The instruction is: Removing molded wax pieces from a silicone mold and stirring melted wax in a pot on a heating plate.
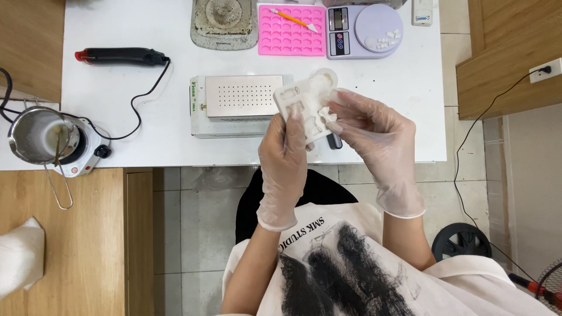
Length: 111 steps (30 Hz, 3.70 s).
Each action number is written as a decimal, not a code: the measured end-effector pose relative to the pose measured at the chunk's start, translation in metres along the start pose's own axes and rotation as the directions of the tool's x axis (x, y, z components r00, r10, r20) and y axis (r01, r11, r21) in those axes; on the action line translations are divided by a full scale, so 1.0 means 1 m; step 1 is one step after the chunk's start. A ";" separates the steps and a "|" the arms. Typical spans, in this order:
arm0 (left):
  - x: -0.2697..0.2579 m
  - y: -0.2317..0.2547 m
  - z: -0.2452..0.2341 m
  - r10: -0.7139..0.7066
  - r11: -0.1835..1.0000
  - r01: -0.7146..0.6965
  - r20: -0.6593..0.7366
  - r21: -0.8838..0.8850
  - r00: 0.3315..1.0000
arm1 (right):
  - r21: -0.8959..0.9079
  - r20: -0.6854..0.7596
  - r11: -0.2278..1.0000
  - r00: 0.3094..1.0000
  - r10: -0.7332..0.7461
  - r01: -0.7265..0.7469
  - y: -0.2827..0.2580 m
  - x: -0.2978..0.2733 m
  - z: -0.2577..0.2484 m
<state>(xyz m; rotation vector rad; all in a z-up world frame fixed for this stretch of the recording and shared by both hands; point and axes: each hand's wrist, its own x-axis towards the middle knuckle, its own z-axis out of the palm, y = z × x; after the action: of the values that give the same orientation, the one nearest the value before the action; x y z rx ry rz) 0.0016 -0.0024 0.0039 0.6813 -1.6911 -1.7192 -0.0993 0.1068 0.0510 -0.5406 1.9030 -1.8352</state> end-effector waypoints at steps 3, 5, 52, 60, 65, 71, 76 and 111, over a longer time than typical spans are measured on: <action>0.002 0.007 0.004 -0.055 0.995 0.057 -0.034 0.077 0.998 | 0.002 -0.001 0.999 0.999 0.037 -0.037 0.006 0.005 -0.003; 0.003 0.006 0.004 -0.024 0.985 0.030 -0.037 0.171 0.999 | -0.026 0.012 0.999 0.999 0.041 -0.041 0.005 0.007 -0.001; 0.058 -0.056 -0.046 -0.670 0.719 0.662 -0.045 0.211 0.741 | 0.198 -0.556 0.904 0.716 0.421 -0.378 0.309 0.372 -0.230; 0.061 -0.041 -0.041 -0.675 0.702 0.660 -0.047 0.266 0.737 | -0.266 -0.462 0.892 0.861 0.214 -0.365 0.245 0.347 -0.211; 0.057 -0.047 -0.041 -0.637 0.734 0.615 -0.024 0.287 0.771 | -0.251 -0.473 0.903 0.858 0.200 -0.349 0.249 0.340 -0.214; 0.054 -0.045 -0.037 -0.668 0.701 0.651 -0.050 0.292 0.743 | -0.307 -0.507 0.872 0.841 0.188 -0.380 0.247 0.341 -0.193; 0.054 -0.042 -0.036 -0.680 0.701 0.666 -0.044 0.255 0.732 | -0.286 -0.548 0.824 0.789 0.278 -0.489 0.215 0.339 -0.173; 0.085 0.035 0.063 -0.041 0.946 0.071 0.103 -0.315 0.994 | 0.760 0.039 0.631 0.980 0.196 -0.157 0.052 0.089 -0.053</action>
<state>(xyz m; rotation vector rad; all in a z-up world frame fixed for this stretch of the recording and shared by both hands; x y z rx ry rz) -0.0995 -0.0222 0.0468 0.5073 -1.4179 -2.0349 -0.2010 0.1028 -0.0036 -0.0042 0.9623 -2.2765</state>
